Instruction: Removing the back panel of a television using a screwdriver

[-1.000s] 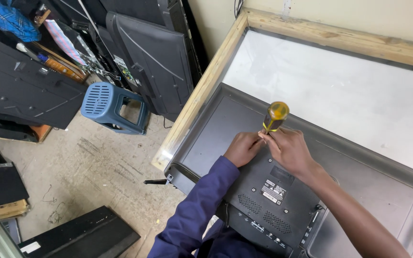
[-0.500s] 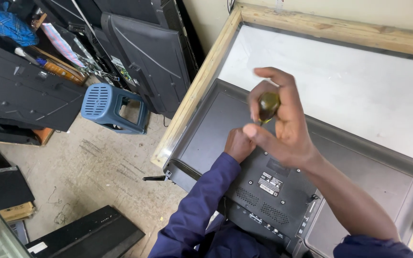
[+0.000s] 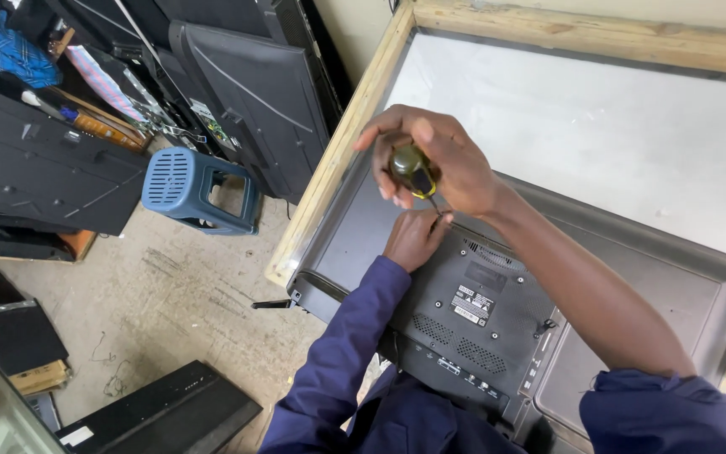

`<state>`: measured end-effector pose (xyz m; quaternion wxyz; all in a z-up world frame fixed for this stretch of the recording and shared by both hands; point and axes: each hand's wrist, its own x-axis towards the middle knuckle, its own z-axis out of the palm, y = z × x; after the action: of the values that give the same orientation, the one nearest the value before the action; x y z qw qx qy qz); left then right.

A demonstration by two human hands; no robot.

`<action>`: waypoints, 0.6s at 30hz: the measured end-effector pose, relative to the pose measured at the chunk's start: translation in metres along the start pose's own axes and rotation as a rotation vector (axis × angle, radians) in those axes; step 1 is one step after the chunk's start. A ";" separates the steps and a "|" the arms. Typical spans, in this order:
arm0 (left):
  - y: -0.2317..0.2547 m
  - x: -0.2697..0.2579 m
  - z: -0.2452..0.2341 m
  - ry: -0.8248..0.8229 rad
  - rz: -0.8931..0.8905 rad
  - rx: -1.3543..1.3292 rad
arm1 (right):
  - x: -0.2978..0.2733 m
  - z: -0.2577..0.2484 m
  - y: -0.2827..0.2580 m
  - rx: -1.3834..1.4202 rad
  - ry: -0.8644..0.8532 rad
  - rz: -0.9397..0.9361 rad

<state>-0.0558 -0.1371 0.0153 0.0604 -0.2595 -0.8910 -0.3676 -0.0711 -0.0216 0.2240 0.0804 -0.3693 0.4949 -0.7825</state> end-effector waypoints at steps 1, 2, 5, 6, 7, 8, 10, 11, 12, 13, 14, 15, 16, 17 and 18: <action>0.001 0.001 -0.001 -0.003 0.016 -0.027 | -0.005 -0.003 0.008 -0.060 -0.006 -0.060; -0.005 -0.001 0.003 -0.002 0.018 -0.026 | -0.015 -0.006 0.015 -0.061 -0.006 -0.062; -0.018 0.003 0.009 0.039 0.048 0.241 | -0.045 -0.015 0.039 -0.454 -0.009 -0.060; -0.018 0.006 0.010 0.046 0.020 0.249 | -0.056 -0.018 0.049 -0.636 0.077 -0.031; -0.017 0.009 0.011 0.058 -0.012 0.256 | -0.067 -0.021 0.059 -0.816 0.159 -0.001; -0.016 0.011 0.012 0.067 -0.016 0.259 | -0.075 -0.025 0.067 -0.815 0.150 -0.005; -0.016 0.015 0.014 0.084 -0.099 0.278 | -0.091 -0.036 0.083 -0.880 0.334 0.054; -0.014 0.015 0.012 0.085 -0.095 0.279 | -0.093 -0.037 0.079 -0.881 0.336 0.050; -0.012 0.015 0.010 0.034 -0.084 0.204 | -0.094 -0.039 0.075 -0.841 0.335 0.031; -0.010 0.015 0.008 -0.016 -0.077 0.129 | -0.096 -0.041 0.071 -0.800 0.330 0.014; -0.001 0.013 -0.001 -0.015 -0.076 0.131 | -0.095 -0.034 0.060 -0.800 0.330 0.011; 0.009 0.013 -0.011 -0.064 -0.048 0.038 | -0.095 -0.026 0.049 -0.712 0.297 0.091; 0.018 0.013 -0.021 -0.113 -0.019 -0.054 | -0.094 -0.019 0.038 -0.623 0.262 0.169; 0.009 0.011 -0.013 -0.112 -0.017 -0.052 | -0.096 -0.020 0.040 -0.624 0.262 0.166; 0.000 0.010 -0.006 -0.069 -0.001 -0.014 | -0.097 -0.021 0.041 -0.614 0.208 0.216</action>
<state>-0.0648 -0.1370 0.0225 0.0275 -0.2722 -0.8900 -0.3647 -0.0258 0.0207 0.1361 -0.0030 -0.2398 0.7490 -0.6176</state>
